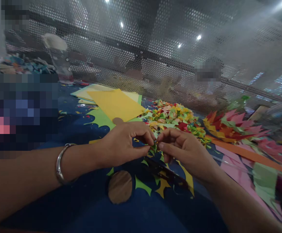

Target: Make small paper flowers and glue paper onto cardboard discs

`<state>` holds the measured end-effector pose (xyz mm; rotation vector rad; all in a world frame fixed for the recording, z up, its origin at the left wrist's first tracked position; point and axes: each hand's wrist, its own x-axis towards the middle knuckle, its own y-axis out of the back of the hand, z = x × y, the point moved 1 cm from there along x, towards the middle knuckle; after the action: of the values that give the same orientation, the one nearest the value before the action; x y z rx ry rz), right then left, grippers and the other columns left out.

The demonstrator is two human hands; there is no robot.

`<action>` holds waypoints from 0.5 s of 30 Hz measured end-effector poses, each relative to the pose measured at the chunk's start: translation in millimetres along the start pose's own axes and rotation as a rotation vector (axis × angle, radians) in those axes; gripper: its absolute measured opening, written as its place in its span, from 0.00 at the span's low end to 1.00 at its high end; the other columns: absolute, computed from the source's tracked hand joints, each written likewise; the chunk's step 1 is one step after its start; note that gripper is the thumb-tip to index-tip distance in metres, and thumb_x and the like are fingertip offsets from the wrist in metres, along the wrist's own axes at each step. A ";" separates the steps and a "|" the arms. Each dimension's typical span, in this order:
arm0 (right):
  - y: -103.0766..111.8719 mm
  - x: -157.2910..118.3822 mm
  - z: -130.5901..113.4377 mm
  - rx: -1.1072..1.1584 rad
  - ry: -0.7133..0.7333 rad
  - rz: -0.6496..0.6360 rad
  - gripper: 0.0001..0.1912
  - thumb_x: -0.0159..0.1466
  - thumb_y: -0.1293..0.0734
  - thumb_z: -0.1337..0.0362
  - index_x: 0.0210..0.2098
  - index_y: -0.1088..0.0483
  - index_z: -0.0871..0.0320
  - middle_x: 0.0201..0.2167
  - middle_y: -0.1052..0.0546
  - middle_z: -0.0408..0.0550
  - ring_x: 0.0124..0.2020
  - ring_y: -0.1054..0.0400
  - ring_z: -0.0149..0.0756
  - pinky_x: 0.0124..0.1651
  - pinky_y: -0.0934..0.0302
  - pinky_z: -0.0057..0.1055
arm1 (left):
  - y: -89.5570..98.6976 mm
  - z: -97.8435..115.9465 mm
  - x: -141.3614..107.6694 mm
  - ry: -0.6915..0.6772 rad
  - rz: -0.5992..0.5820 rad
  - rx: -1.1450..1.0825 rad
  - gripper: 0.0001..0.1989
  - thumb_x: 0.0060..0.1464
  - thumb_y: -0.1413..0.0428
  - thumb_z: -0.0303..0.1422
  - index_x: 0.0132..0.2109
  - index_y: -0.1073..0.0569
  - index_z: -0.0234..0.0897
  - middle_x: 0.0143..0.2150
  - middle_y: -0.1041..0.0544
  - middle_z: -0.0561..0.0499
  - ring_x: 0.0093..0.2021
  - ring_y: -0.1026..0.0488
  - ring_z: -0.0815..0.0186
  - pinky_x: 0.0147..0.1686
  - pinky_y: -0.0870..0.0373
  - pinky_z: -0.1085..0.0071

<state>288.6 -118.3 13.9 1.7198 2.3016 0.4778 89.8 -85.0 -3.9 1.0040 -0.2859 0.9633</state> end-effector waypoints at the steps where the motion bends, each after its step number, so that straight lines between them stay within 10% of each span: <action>1: 0.3 0.1 0.2 0.005 0.003 0.000 0.04 0.63 0.33 0.66 0.37 0.31 0.59 0.24 0.29 0.37 0.20 0.32 0.23 0.23 0.39 0.20 | 0.2 0.4 0.3 0.002 -0.001 0.002 0.04 0.52 0.42 0.24 0.34 0.24 0.35 0.38 0.19 0.49 0.40 0.23 0.66 0.44 0.28 0.70; 15: -0.4 -1.3 1.9 0.021 -0.009 -0.045 0.05 0.63 0.32 0.65 0.38 0.31 0.58 0.26 0.29 0.38 0.21 0.33 0.23 0.24 0.38 0.22 | 0.8 1.5 -0.4 -0.029 0.014 -0.008 0.05 0.51 0.41 0.21 0.32 0.22 0.33 0.37 0.20 0.47 0.41 0.24 0.68 0.44 0.30 0.73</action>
<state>289.3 -119.4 11.9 1.6720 2.3417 0.4381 89.3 -86.4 -2.9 1.0102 -0.3218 0.9600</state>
